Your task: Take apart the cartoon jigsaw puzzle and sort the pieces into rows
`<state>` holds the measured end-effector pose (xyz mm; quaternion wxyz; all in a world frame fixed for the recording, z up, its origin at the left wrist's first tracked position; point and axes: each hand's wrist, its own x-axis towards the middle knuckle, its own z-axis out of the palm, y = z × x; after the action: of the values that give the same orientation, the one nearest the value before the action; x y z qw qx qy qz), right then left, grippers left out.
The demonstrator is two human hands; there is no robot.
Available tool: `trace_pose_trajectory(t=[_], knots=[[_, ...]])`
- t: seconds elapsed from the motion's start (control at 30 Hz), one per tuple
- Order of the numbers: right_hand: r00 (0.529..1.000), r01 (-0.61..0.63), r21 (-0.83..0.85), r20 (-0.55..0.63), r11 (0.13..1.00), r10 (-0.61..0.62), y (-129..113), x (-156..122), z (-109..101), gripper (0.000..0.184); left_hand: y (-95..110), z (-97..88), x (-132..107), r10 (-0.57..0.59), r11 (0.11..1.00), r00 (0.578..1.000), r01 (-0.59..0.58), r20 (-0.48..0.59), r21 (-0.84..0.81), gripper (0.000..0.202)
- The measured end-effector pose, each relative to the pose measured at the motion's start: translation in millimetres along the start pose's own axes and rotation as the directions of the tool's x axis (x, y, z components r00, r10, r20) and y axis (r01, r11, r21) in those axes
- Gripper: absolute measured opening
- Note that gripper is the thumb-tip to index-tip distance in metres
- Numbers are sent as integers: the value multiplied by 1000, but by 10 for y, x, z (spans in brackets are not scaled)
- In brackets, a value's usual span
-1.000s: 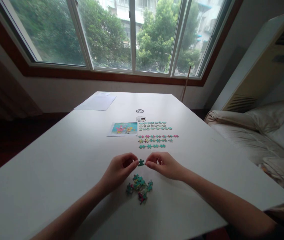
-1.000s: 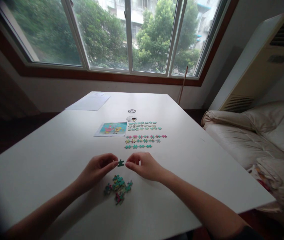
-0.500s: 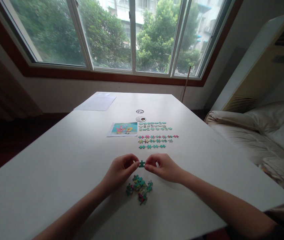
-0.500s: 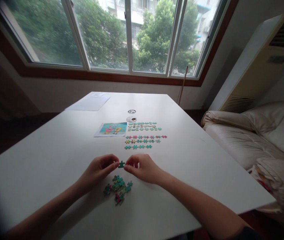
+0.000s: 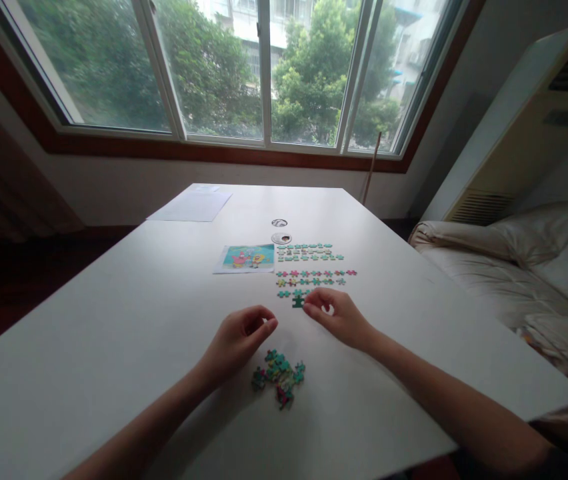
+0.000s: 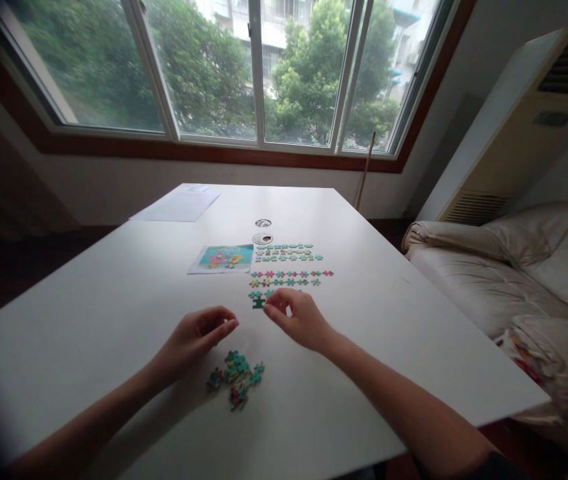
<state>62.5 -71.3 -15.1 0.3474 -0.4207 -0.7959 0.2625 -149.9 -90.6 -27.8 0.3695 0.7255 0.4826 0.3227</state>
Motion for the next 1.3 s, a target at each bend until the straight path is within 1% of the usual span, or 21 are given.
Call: trace_pose_trajectory(t=[0.1,0.2,0.3,0.5,0.73,0.83,0.9,1.0,1.03,1.07,1.1,1.13,1.23,1.3], knots=[[999,21,-33,-44,999,-23,129,59,-140,16,-20,-21,11,-28,999,999,30,-41,41,27],[998,19,-45,-55,999,-21,234,91,-206,16,-21,-43,18,-58,996,996,62,-72,61,26],[999,19,-47,-46,999,-22,269,92,-204,16,-21,-52,18,-71,996,994,75,-79,57,26],[999,28,-48,-36,998,-29,237,82,-182,15,-23,-44,19,-58,995,995,64,-78,77,27],[998,47,-51,-31,998,-49,242,78,-180,16,-19,-46,19,-77,994,995,81,-68,69,27],[998,46,-71,-30,996,-48,251,86,-177,17,-30,-48,20,-78,994,995,83,-64,66,28],[999,38,-100,-21,994,-40,302,130,-207,18,-42,-48,22,-73,995,995,78,-73,60,28],[1000,-9,-162,-21,987,6,511,295,-343,20,-58,-50,26,-74,996,994,78,-78,46,28],[999,-44,-187,-28,981,39,618,375,-412,21,-61,-51,28,-76,996,994,80,-77,43,28],[995,-100,-210,-22,972,97,739,464,-489,22,-62,-53,29,-79,996,994,82,-77,40,27],[984,-175,-244,-11,954,177,867,556,-571,23,-63,-56,30,-80,996,994,83,-79,38,27],[961,-266,-284,0,921,277,998,648,-653,24,-64,-59,31,-81,996,993,84,-82,37,27],[931,-352,-337,-33,873,363,1342,881,-865,24,-69,-75,35,-84,996,993,86,-81,30,27],[912,-396,-376,-60,838,405,1502,984,-955,24,-77,-88,42,-88,996,993,90,-77,18,28]])
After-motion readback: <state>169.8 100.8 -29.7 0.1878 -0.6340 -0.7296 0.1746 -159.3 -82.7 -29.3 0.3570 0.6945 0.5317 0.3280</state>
